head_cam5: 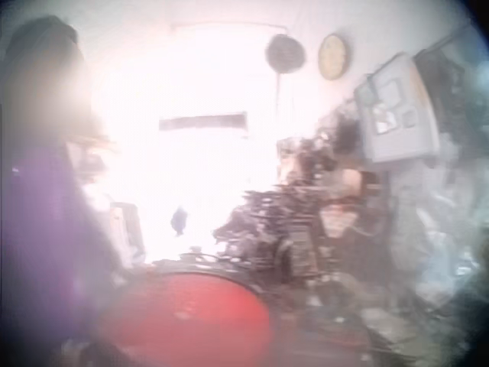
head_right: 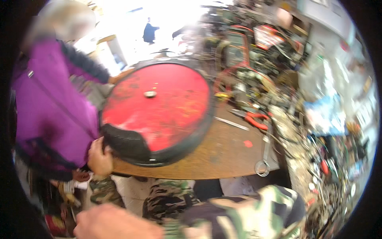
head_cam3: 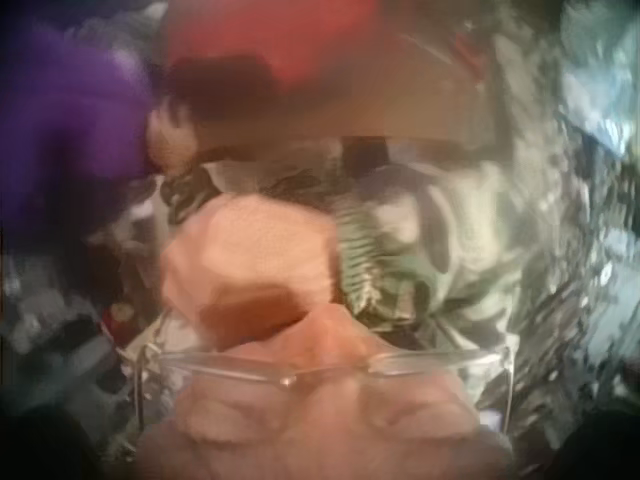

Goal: The person repairs a round red electric grill by connecting internal wires and testing the unit with a multimeter. They then close the grill, hand it to a bystander, and open it to show the cooking plates.

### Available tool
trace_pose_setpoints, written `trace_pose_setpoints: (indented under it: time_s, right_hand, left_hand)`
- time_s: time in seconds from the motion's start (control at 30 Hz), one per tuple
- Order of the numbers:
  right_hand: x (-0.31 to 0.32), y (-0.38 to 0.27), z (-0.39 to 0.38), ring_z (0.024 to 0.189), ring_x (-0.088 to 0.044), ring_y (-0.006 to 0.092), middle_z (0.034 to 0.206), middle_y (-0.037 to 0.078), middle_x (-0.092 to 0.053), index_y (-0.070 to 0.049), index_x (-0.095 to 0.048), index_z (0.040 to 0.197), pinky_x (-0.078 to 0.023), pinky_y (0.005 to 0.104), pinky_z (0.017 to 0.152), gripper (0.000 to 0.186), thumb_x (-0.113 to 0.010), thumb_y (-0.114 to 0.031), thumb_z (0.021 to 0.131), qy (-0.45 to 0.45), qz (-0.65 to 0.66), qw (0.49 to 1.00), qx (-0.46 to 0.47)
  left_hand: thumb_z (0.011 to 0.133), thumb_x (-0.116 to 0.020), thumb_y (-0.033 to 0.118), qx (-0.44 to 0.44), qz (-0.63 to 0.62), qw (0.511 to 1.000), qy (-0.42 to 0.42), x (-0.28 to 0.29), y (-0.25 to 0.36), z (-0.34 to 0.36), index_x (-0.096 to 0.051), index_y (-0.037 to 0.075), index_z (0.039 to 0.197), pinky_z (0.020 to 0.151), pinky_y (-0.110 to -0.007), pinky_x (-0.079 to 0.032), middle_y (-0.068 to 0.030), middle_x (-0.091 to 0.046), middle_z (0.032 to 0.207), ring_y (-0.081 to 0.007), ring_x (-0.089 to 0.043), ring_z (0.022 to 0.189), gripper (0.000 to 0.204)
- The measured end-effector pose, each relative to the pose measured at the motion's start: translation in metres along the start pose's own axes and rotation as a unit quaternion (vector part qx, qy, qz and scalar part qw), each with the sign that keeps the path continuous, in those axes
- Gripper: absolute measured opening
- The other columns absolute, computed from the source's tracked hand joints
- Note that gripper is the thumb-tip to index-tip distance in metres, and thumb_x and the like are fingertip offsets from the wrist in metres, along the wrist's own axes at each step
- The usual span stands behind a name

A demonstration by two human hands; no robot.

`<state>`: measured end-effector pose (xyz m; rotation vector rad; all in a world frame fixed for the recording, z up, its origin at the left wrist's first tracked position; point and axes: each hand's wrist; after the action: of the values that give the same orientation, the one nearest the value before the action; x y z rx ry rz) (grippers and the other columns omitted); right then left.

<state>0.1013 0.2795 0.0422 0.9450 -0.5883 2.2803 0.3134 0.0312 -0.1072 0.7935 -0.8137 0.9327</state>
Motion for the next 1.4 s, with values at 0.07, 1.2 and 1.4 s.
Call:
trace_pose_setpoints:
  time_s: [0.07,1.2,1.4]
  right_hand:
    - [-0.014,0.002,0.002,0.063,-0.06,0.0197,0.076,0.005,-0.061,0.0,-0.068,0.097,-0.047,0.0322,0.051,0.029,-0.077,-0.022,0.081,0.007,0.007,0.999,0.038]
    - [0.007,0.2,-0.156,0.063,-0.043,0.0073,0.063,-0.001,-0.051,-0.002,-0.063,0.077,-0.037,0.0276,0.056,0.042,-0.062,-0.031,0.107,0.406,-0.136,0.767,-0.478]
    - [0.005,0.208,-0.167,0.064,-0.041,0.0077,0.063,-0.001,-0.049,-0.001,-0.062,0.077,-0.038,0.0291,0.056,0.04,-0.063,-0.029,0.106,0.365,-0.168,0.762,-0.508]
  left_hand:
    - [0.094,-0.066,0.034,0.004,0.008,1.0,-0.009,0.002,-0.014,-0.005,-0.063,0.014,0.137,0.105,-0.051,-0.045,-0.0174,-0.059,0.141,-0.0413,-0.057,0.125,0.047]
    - [0.091,-0.068,0.022,-0.036,-0.031,0.998,0.031,-0.002,0.019,0.003,-0.064,0.004,0.133,0.108,-0.047,-0.043,-0.0214,-0.06,0.14,-0.0417,-0.056,0.126,0.046]
    - [0.091,-0.068,0.022,-0.031,-0.038,0.998,0.027,-0.002,0.019,0.002,-0.064,0.004,0.133,0.108,-0.047,-0.043,-0.0215,-0.06,0.14,-0.0416,-0.056,0.126,0.046]
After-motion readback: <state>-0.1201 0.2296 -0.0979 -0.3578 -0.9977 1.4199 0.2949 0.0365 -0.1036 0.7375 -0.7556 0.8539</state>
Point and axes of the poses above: each hand's wrist, its own z-axis towards the middle knuckle, its own x-axis out of the back of the hand, y = z × x
